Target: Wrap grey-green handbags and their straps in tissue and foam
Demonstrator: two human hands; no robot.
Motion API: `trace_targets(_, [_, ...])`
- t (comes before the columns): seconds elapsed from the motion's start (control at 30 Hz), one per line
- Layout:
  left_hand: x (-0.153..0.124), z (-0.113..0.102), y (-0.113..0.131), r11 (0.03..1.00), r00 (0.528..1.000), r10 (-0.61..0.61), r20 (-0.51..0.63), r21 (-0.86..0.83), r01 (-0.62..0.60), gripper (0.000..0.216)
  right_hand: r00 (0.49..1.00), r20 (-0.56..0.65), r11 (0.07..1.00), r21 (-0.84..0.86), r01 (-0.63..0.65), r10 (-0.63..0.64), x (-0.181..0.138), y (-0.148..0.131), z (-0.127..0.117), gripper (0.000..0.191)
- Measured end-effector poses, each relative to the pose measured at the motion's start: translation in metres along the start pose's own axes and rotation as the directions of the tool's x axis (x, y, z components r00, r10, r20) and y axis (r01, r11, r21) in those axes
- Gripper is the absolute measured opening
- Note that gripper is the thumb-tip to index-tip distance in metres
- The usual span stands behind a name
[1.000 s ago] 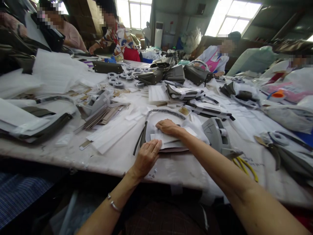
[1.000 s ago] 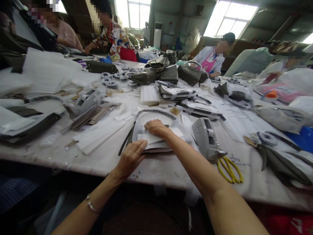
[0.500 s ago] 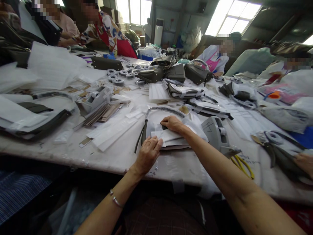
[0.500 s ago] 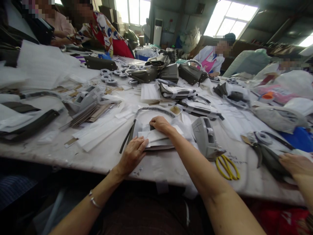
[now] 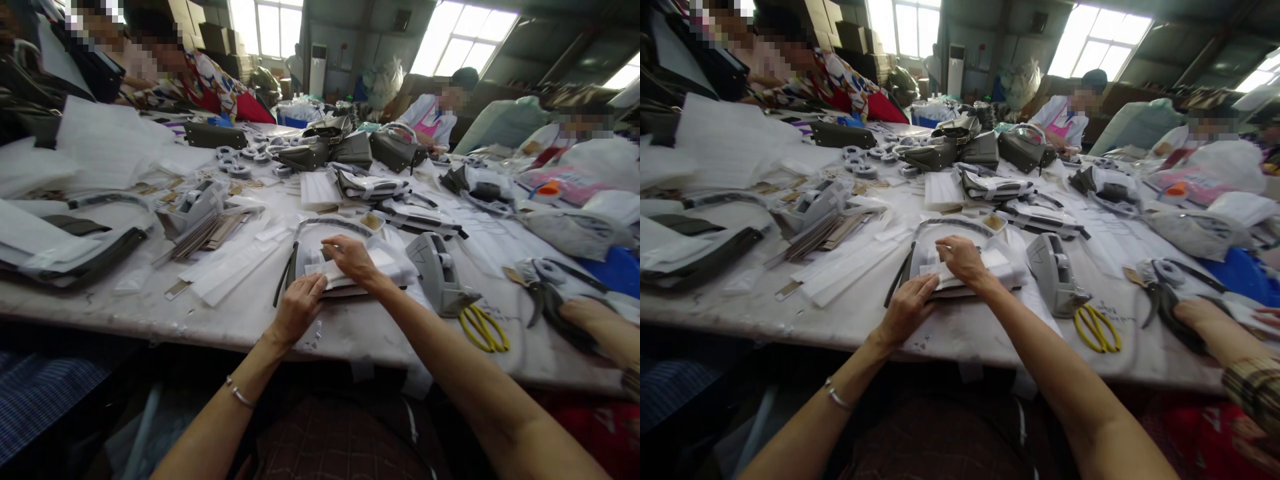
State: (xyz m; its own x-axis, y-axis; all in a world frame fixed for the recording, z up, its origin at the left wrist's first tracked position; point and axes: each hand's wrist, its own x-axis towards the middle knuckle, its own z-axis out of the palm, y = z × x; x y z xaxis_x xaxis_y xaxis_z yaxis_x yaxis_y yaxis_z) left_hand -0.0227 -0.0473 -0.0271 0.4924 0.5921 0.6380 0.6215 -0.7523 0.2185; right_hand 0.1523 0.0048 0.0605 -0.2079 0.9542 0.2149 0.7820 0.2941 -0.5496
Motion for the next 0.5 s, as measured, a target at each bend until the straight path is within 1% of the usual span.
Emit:
trace_targets(0.03, [0.001,-0.001,-0.001,1.000,1.000,-0.010,-0.005,-0.007,0.010,0.048,0.995,-0.076,0.995,0.069,0.065,-0.060,-0.021,-0.001,-0.008,0.027])
trace_targets(0.07, [0.003,-0.003,-0.003,1.000,1.000,-0.019,-0.005,-0.013,0.019,0.048,0.990,-0.092,0.987,0.114,0.115,-0.105,-0.045,-0.001,-0.015,0.025])
trace_targets(0.1, [0.004,-0.005,-0.004,0.999,1.000,-0.028,0.001,-0.019,0.028,0.048,0.988,-0.061,0.980,0.131,0.148,-0.141,-0.071,0.000,-0.020,0.024])
trace_targets(0.13, [0.006,-0.007,-0.006,0.999,0.999,-0.036,0.009,-0.025,0.036,0.048,0.983,0.011,0.976,0.126,0.178,-0.181,-0.096,0.003,-0.023,0.022])
trace_targets(0.17, [0.008,-0.009,-0.007,0.999,0.999,-0.041,0.020,-0.032,0.042,0.048,0.965,0.126,0.970,0.110,0.216,-0.229,-0.120,0.008,-0.024,0.021])
trace_targets(0.2, [0.010,-0.011,-0.009,0.998,0.998,-0.045,0.033,-0.040,0.046,0.049,0.931,0.253,0.964,0.082,0.251,-0.264,-0.142,0.014,-0.021,0.031])
trace_targets(0.23, [0.012,-0.013,-0.010,0.997,0.998,-0.051,0.044,-0.047,0.053,0.049,0.905,0.329,0.961,0.034,0.275,-0.271,-0.160,0.022,-0.017,0.051])
trace_targets(0.27, [0.015,-0.015,-0.011,0.997,0.997,-0.059,0.053,-0.055,0.062,0.048,0.882,0.381,0.952,-0.014,0.306,-0.278,-0.175,0.029,-0.011,0.066])
trace_targets(0.3, [0.018,-0.017,-0.011,0.995,0.996,-0.070,0.061,-0.062,0.074,0.048,0.871,0.400,0.941,-0.060,0.334,-0.284,-0.185,0.036,-0.003,0.073])
trace_targets(0.33, [0.021,-0.019,-0.012,0.994,0.994,-0.084,0.070,-0.069,0.089,0.048,0.873,0.387,0.929,-0.097,0.357,-0.295,-0.191,0.042,0.004,0.073])
trace_targets(0.37, [0.026,-0.021,-0.012,0.992,0.992,-0.100,0.081,-0.074,0.106,0.048,0.879,0.353,0.917,-0.115,0.382,-0.322,-0.193,0.046,0.012,0.068])
trace_targets(0.43, [0.035,-0.026,-0.013,0.988,0.986,-0.129,0.106,-0.076,0.137,0.048,0.885,0.232,0.896,-0.098,0.433,-0.403,-0.189,0.046,0.026,0.053])
trace_targets(0.5, [0.045,-0.031,-0.012,0.986,0.980,-0.145,0.139,-0.068,0.155,0.047,0.877,0.097,0.879,-0.037,0.476,-0.471,-0.178,0.035,0.041,0.041])
